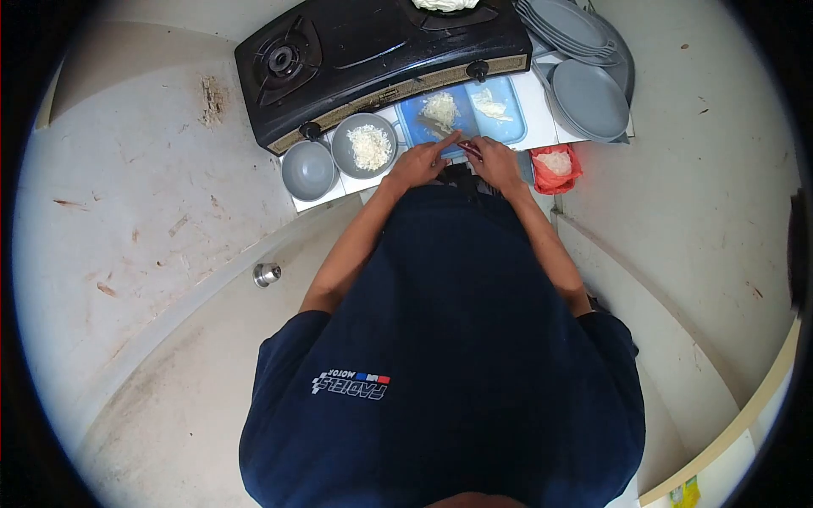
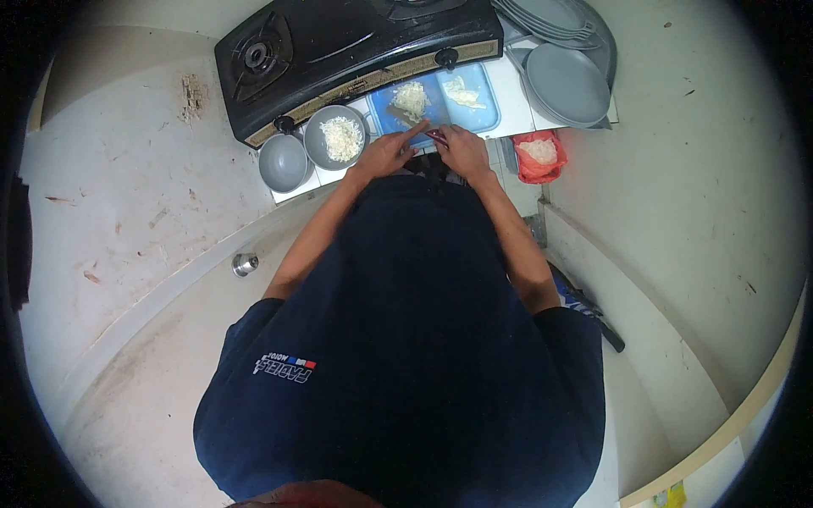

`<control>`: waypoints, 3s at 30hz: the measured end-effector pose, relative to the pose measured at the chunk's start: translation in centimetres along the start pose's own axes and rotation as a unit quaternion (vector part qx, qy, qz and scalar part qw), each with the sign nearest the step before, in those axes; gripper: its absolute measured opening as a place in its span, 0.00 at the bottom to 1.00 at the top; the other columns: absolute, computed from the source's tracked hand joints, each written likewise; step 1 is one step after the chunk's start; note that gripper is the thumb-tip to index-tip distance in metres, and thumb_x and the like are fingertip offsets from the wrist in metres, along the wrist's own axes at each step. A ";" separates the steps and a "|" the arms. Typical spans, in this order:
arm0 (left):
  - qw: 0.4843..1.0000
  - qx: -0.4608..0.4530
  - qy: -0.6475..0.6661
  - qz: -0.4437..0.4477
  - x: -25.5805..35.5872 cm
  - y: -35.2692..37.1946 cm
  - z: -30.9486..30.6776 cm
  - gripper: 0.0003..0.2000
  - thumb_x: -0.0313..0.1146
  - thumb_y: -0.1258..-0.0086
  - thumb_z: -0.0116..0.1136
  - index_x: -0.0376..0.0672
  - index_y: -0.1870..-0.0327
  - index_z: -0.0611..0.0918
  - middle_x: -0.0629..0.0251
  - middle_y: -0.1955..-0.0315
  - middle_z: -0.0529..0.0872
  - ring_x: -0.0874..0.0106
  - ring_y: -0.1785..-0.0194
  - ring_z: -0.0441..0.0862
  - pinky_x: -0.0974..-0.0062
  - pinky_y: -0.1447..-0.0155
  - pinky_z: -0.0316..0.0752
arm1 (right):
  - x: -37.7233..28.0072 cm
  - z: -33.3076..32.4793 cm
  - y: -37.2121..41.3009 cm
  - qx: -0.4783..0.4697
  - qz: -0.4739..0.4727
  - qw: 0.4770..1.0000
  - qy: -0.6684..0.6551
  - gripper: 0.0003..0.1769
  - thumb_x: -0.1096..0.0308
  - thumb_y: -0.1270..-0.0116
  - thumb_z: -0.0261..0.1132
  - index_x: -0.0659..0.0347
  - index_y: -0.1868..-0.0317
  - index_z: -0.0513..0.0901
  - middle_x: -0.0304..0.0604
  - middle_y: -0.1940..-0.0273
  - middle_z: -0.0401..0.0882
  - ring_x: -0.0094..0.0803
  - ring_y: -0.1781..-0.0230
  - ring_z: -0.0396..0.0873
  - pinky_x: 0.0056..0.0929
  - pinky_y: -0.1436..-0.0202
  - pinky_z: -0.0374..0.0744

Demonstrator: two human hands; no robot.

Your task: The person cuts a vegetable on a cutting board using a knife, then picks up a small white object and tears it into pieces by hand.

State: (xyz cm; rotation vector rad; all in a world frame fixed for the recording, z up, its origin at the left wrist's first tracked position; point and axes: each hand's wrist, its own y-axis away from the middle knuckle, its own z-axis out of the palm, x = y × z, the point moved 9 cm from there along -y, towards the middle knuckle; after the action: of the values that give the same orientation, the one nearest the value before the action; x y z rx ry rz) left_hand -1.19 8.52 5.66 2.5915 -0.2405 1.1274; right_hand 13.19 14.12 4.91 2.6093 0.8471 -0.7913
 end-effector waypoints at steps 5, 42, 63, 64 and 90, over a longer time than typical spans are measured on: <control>0.999 -0.021 -0.024 -0.013 -1.4 -0.5 -0.1 0.40 0.34 0.25 0.61 0.69 0.16 0.56 0.47 0.58 0.89 0.46 0.53 0.87 0.50 0.47 0.82 | -0.3 -0.3 1.2 -0.016 0.052 0.998 0.017 0.15 0.60 0.32 0.69 0.60 0.51 0.83 0.53 0.57 0.86 0.54 0.59 0.87 0.49 0.55 0.84; 0.990 -0.043 0.073 0.114 -2.7 -2.7 -2.5 0.40 0.34 0.25 0.63 0.63 0.15 0.56 0.46 0.58 0.89 0.51 0.58 0.88 0.58 0.47 0.82 | -2.5 -2.7 3.5 0.034 0.136 0.988 0.069 0.16 0.57 0.31 0.71 0.60 0.52 0.86 0.52 0.62 0.88 0.51 0.60 0.87 0.49 0.57 0.82; 0.997 -0.064 0.025 0.020 -4.2 -3.6 -2.3 0.41 0.36 0.28 0.65 0.63 0.15 0.57 0.45 0.62 0.91 0.48 0.56 0.89 0.52 0.46 0.82 | -2.5 -3.6 3.8 0.055 0.149 0.986 0.053 0.16 0.58 0.32 0.71 0.60 0.53 0.86 0.54 0.63 0.87 0.53 0.61 0.86 0.49 0.57 0.81; 0.997 -0.064 0.025 0.019 -4.9 -3.9 -2.0 0.41 0.36 0.28 0.65 0.63 0.15 0.57 0.45 0.62 0.91 0.48 0.56 0.89 0.52 0.46 0.82 | -2.4 -3.7 3.8 0.051 0.147 0.986 0.059 0.16 0.57 0.32 0.71 0.60 0.53 0.86 0.54 0.63 0.87 0.54 0.61 0.86 0.49 0.57 0.81; 0.985 0.046 0.158 -0.059 -0.6 -3.7 -2.7 0.45 0.31 0.26 0.62 0.58 0.13 0.46 0.48 0.63 0.90 0.48 0.60 0.89 0.50 0.50 0.82 | 4.0 -1.6 -0.9 -0.212 0.215 0.863 -0.404 0.23 0.49 0.21 0.63 0.64 0.51 0.86 0.43 0.71 0.84 0.27 0.77 0.80 0.27 0.71 0.78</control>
State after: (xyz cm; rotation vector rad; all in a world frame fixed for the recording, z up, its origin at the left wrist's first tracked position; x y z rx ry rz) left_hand -2.47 12.95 6.22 2.4175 0.0362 1.5100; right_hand 16.02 17.35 3.83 1.7055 0.1452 -1.2352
